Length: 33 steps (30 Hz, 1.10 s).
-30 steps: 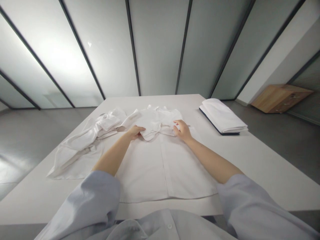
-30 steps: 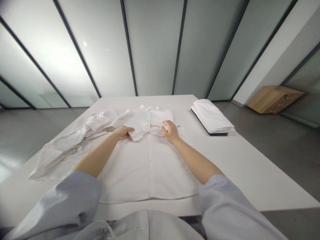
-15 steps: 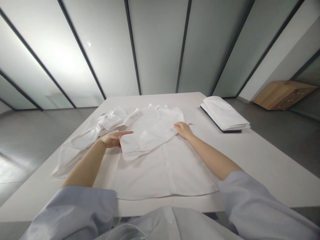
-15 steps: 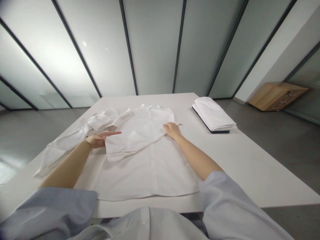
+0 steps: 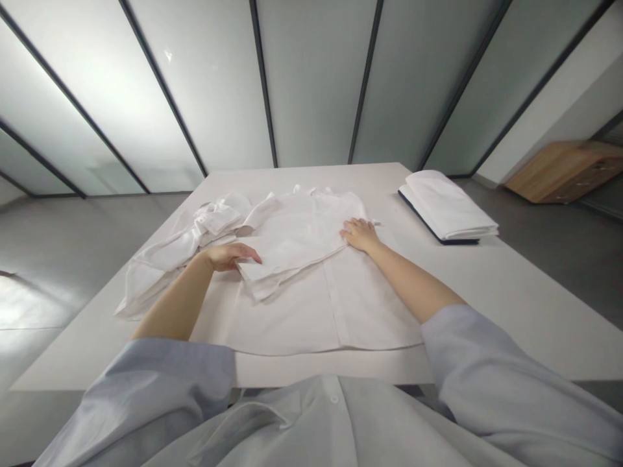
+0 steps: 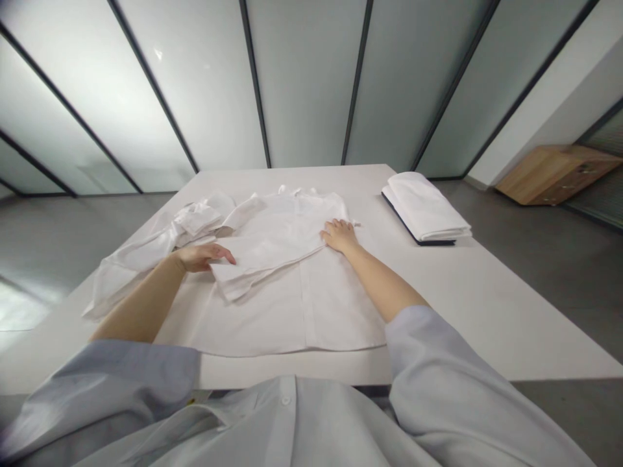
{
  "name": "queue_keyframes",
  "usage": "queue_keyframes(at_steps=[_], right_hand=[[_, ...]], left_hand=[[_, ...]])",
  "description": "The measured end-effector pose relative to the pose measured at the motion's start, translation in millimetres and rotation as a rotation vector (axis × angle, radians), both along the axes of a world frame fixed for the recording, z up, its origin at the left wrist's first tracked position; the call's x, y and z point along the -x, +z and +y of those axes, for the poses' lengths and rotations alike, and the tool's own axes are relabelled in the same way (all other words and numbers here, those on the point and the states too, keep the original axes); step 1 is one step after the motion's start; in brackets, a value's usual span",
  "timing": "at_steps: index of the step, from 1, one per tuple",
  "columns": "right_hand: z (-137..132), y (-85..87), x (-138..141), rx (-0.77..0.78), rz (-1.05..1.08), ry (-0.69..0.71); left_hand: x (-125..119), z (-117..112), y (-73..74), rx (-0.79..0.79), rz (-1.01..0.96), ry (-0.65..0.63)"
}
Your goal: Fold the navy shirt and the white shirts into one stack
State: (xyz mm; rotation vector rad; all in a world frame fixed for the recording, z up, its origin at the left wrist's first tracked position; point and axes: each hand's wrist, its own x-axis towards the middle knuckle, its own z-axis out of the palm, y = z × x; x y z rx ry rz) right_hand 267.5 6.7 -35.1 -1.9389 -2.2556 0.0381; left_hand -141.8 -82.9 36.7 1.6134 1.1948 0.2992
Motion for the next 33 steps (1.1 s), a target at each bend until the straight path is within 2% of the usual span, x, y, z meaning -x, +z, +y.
queue_keyframes(at_steps=[3, 6, 11, 16, 21, 28, 33], right_hand=[[10, 0.3, -4, 0.010, -0.009, -0.005], [17, 0.5, -8, -0.010, -0.006, 0.012], [20, -0.2, -14, -0.071, 0.021, 0.043], [20, -1.8, -17, -0.132, 0.065, 0.061], [22, -1.0, -22, -0.154, 0.133, 0.026], [17, 4.5, -46, -0.206, 0.138, -0.109], [13, 10.3, -54, -0.091, 0.121, -0.251]], left_hand=[[0, 1, -7.7, 0.175, -0.135, 0.064], [-2, 5, -11.9, 0.243, -0.210, 0.066], [9, 9, -8.0, 0.245, -0.408, 0.016], [11, -3, -4.3, 0.246, -0.496, -0.024], [3, -16, -12.5, 0.352, -0.427, -0.072], [10, -25, -29.0, 0.442, -0.373, -0.064], [17, -29, -32.8, 0.462, -0.292, -0.097]])
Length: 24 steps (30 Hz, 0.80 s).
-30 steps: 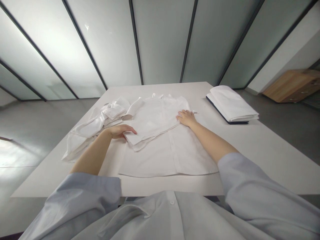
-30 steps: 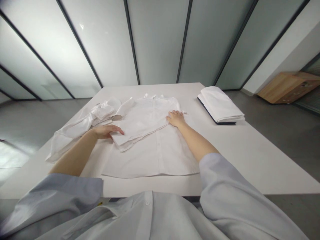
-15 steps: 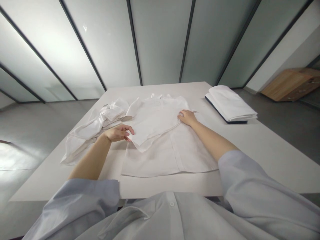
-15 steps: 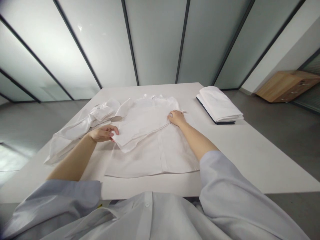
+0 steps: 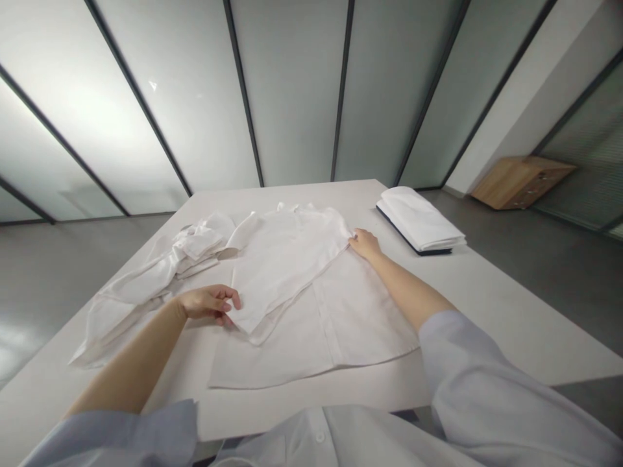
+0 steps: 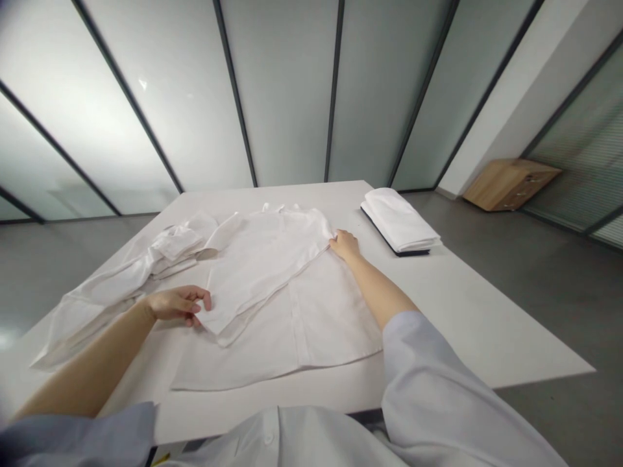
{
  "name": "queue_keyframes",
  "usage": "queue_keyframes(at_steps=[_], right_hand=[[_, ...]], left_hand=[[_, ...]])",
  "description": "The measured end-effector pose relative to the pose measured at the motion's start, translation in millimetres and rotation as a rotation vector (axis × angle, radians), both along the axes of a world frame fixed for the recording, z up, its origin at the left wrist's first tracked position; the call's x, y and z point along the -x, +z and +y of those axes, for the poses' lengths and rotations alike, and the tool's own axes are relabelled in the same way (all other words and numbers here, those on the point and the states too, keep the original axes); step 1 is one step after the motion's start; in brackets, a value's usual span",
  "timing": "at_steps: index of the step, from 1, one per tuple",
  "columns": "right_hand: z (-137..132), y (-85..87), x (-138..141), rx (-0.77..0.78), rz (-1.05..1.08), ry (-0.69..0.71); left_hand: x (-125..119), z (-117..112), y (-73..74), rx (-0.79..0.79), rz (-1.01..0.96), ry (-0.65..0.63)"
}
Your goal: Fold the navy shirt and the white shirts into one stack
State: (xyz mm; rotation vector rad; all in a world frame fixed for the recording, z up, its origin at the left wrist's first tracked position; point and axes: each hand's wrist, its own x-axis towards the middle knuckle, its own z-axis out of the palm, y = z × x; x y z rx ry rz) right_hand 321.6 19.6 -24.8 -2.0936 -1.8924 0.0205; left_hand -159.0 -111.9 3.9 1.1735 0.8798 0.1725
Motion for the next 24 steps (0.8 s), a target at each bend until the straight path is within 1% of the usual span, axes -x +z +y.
queue_keyframes(at_steps=[2, 3, 4, 5, 6, 8, 9, 10, 11, 12, 13, 15, 17, 19, 20, 22, 24], right_hand=[[-1, 1.4, 0, 0.038, -0.010, -0.029], [-1, 1.9, 0, 0.039, -0.016, -0.040], [-1, 2.2, 0, 0.032, -0.021, -0.051], [0, 2.4, 0, 0.023, -0.022, -0.060], [1, 2.7, 0, 0.017, -0.017, -0.070], [3, 3.7, -1, 0.029, 0.016, -0.100], [4, 4.6, -1, 0.048, 0.041, -0.121], [6, 5.6, -1, 0.069, 0.067, -0.141], [7, 6.7, -2, 0.089, 0.092, -0.156], [8, 7.7, -2, 0.103, 0.111, -0.163], [8, 8.6, -4, 0.109, 0.123, -0.166], [8, 9.7, -7, 0.100, 0.124, -0.168], [7, 10.0, -13, 0.090, 0.097, -0.193], [5, 10.4, -19, 0.101, 0.053, -0.229], [5, 11.0, -22, 0.116, 0.028, -0.242], [6, 13.0, -25, 0.134, -0.018, -0.248], [10, 15.2, -24, 0.111, -0.054, -0.210]], left_hand=[[1, 1, 4.5, 0.013, 0.055, -0.038], [0, 3, 8.3, -0.012, 0.078, -0.033], [-2, 7, 12.6, -0.071, 0.093, 0.002], [-4, 12, 17.0, -0.163, 0.096, 0.073], [-8, 20, 20.7, -0.278, 0.093, 0.169], [-20, 40, 23.9, -0.527, 0.090, 0.403], [-28, 52, 22.9, -0.628, 0.121, 0.492], [-38, 64, 20.1, -0.716, 0.191, 0.564], [-48, 76, 15.7, -0.783, 0.291, 0.594], [-59, 86, 10.2, -0.851, 0.405, 0.579], [-70, 95, 4.0, -0.932, 0.518, 0.536], [-91, 106, -8.6, -1.111, 0.681, 0.377], [-106, 109, -19.0, -1.221, 0.808, 0.205], [-114, 106, -25.5, -1.235, 0.926, 0.083], [-116, 105, -27.2, -1.219, 0.974, 0.045], [-117, 102, -28.5, -1.189, 1.036, 0.001], [-115, 100, -28.2, -1.180, 1.060, -0.017]])
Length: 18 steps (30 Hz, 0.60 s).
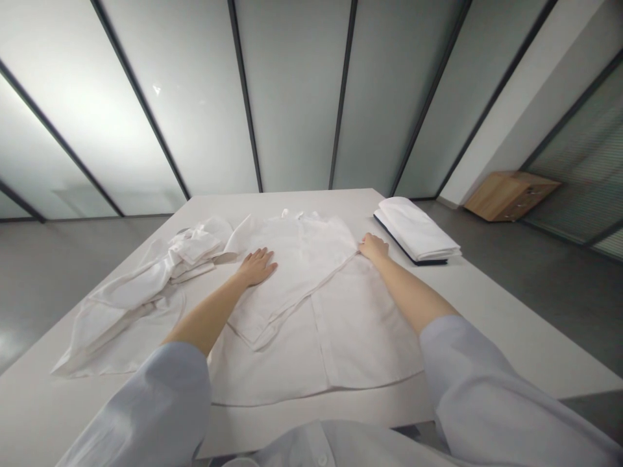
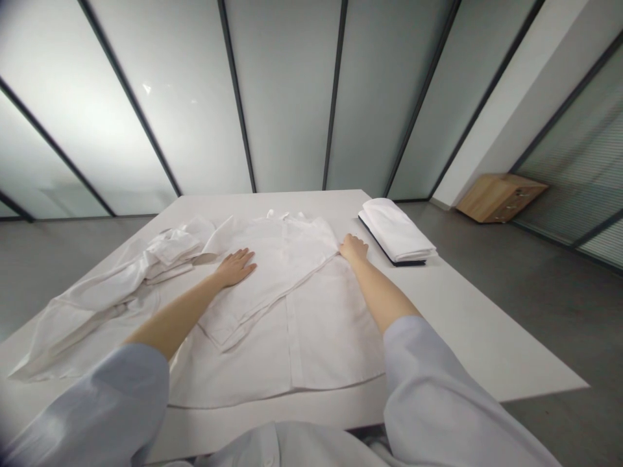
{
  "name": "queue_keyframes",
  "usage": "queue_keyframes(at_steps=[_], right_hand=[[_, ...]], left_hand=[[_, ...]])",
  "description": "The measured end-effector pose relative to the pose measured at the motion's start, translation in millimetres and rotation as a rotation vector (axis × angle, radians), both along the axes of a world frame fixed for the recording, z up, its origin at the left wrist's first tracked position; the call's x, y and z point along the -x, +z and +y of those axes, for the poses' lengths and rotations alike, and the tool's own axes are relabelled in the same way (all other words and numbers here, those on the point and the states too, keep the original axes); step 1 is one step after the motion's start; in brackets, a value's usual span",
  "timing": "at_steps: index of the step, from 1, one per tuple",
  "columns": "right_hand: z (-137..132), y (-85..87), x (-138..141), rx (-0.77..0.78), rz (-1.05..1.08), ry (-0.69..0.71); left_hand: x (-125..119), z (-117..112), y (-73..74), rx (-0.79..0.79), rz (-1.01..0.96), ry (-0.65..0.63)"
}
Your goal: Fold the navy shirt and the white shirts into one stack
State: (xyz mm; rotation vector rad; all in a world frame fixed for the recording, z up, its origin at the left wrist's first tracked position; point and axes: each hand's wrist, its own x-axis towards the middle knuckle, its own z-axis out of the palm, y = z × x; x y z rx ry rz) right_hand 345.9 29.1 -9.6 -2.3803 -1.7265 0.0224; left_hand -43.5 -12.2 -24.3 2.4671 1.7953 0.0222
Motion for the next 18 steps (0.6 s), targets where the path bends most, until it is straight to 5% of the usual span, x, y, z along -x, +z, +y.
queue_keyframes(at_steps=[6, 8, 18], right_hand=[[5, -9.9, 13, -0.046, -0.045, 0.408], [3, -16.6, 15, -0.014, -0.067, 0.444], [31, -4.1, 32, 0.052, 0.020, 0.075]], left_hand=[[5, -8, 0.6, -0.005, 0.035, -0.008], [7, -12, 0.6, -0.007, 0.040, -0.013], [5, -12, 3.5, -0.007, -0.008, 0.015]])
